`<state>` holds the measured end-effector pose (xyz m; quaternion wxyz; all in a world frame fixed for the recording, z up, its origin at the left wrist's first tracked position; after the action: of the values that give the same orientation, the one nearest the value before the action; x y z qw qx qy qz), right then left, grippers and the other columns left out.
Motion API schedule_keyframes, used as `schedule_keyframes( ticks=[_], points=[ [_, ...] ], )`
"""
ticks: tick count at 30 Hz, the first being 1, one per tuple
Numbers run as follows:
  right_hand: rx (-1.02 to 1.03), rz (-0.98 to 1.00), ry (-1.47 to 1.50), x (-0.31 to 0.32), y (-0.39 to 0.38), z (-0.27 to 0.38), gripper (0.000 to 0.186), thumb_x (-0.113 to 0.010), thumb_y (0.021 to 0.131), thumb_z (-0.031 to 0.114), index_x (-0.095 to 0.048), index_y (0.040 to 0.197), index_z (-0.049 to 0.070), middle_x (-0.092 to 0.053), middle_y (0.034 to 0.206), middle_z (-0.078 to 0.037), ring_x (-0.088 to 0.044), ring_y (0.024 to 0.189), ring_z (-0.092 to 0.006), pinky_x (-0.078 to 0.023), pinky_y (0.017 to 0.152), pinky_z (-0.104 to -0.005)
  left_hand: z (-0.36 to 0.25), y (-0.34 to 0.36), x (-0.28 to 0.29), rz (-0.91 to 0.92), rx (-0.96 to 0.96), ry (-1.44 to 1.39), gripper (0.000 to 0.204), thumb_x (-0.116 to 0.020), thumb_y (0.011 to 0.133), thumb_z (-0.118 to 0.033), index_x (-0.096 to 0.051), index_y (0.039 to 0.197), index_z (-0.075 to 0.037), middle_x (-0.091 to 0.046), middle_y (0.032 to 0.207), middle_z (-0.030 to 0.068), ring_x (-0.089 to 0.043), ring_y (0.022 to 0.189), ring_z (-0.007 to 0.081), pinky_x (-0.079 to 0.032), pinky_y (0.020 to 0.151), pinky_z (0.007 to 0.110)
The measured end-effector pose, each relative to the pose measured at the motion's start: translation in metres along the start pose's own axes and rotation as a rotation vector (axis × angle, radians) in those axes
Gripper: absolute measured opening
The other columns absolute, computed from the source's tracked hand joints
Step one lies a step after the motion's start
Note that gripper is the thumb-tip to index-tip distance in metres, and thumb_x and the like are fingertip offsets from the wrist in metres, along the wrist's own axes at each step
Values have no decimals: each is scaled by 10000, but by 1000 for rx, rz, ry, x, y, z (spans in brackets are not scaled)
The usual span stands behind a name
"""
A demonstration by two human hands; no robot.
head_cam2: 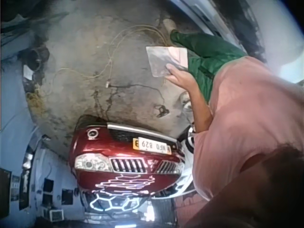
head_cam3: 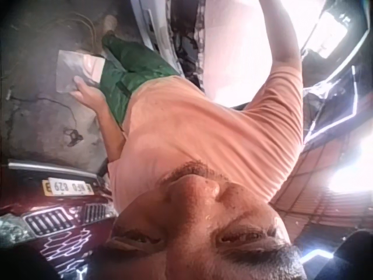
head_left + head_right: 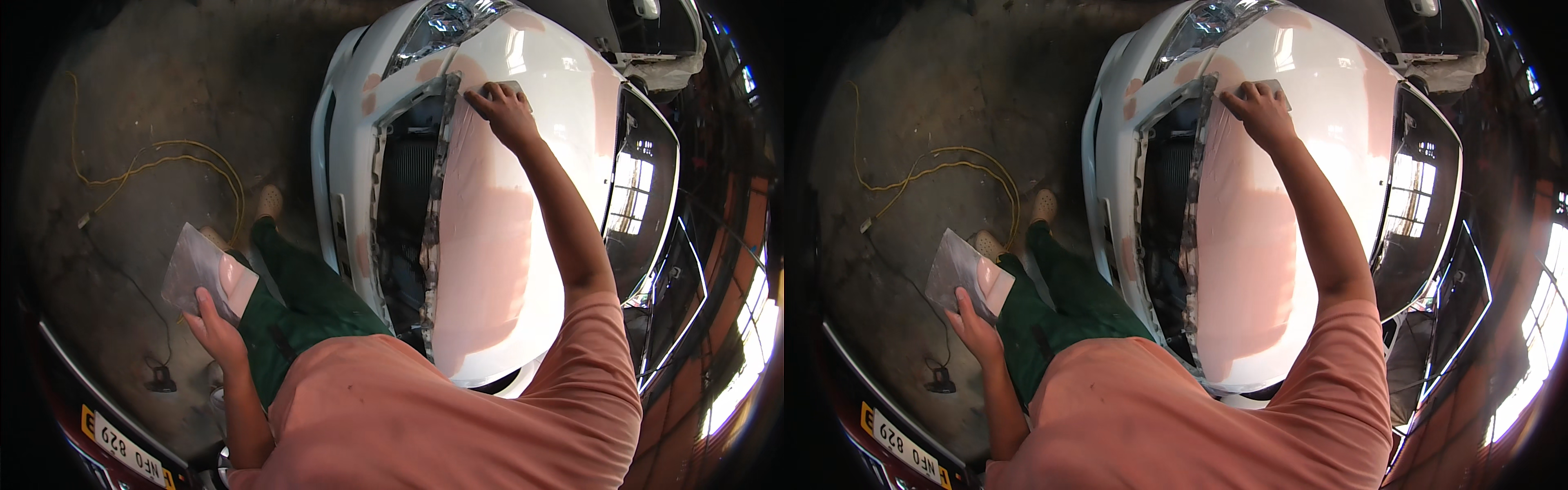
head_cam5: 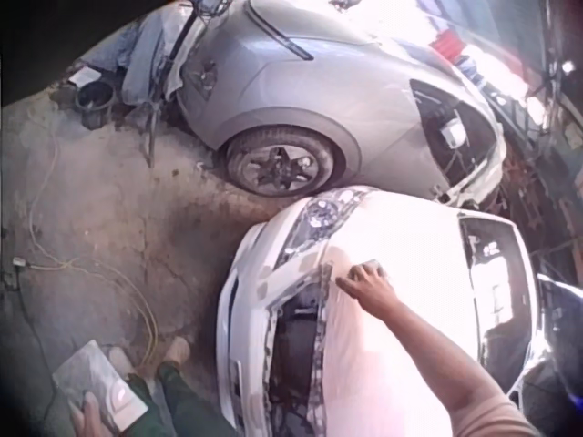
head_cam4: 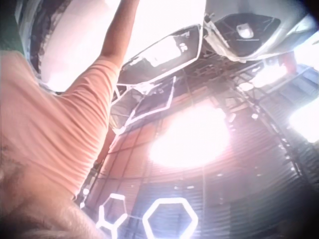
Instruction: The person applies pink body filler to the hood of a white car using a metal spreader, smoothing the material over a repair area.
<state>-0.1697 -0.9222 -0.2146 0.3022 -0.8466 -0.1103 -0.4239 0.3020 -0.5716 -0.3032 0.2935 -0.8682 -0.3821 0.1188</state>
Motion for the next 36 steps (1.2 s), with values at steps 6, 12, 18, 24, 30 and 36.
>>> schedule_keyframes(
  ticks=[6,12,18,24,30,36],
  points=[
    [-29,2,32,4,-26,29,412,-591,929,171,-561,1319,301,-578,1251,-112,-566,1226,-348,-473,940,-619,-8,0,1,-17,47,-70,572,-595,1030,-257,-399,1435,96,-491,1429,208,-529,1257,274,-409,1079,385],
    [-68,53,39,17,-119,85,526,-626,880,97,-548,1372,267,-529,1320,-131,-498,1286,-351,-430,1016,-604,-18,1,4,37,-9,-109,563,-596,1035,-261,-403,1438,82,-505,1413,188,-531,1253,256,-407,1076,371],
    [-118,153,110,15,-211,135,612,-621,885,77,-486,1451,267,-459,1442,-171,-422,1362,-417,-364,1082,-639,-18,0,10,109,-43,-107,504,-569,1054,-264,-449,1383,99,-546,1365,185,-543,1213,233,-416,1043,350],
    [-97,229,195,43,-216,127,593,-584,892,31,-523,1424,284,-519,1371,-158,-493,1296,-371,-410,1032,-548,-22,-5,17,59,-11,-65,508,-578,1050,-266,-454,1381,99,-550,1363,193,-550,1216,237,-422,1038,350],
    [-92,-95,103,31,-79,58,640,-577,892,-6,-520,1451,300,-536,1374,-159,-518,1282,-347,-412,1039,-497,-12,-1,20,-6,24,-65,535,-585,1044,-280,-446,1396,99,-543,1376,205,-550,1225,250,-414,1051,361],
    [-31,-54,-18,4,-16,21,542,-537,970,132,-464,1457,358,-515,1379,-135,-497,1324,-364,-379,1068,-665,-10,-2,21,-33,0,-31,527,-576,1047,-273,-450,1396,101,-544,1373,205,-549,1227,257,-415,1053,362]
  ],
)
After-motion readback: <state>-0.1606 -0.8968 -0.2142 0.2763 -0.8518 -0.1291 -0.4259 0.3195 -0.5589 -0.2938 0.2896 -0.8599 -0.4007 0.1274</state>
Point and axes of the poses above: each hand's wrist, its own y-axis towards the middle knuckle, its own x-axis out of the back of the hand, z = x × y, the point moved 2 cm from there along y, towards the middle knuckle
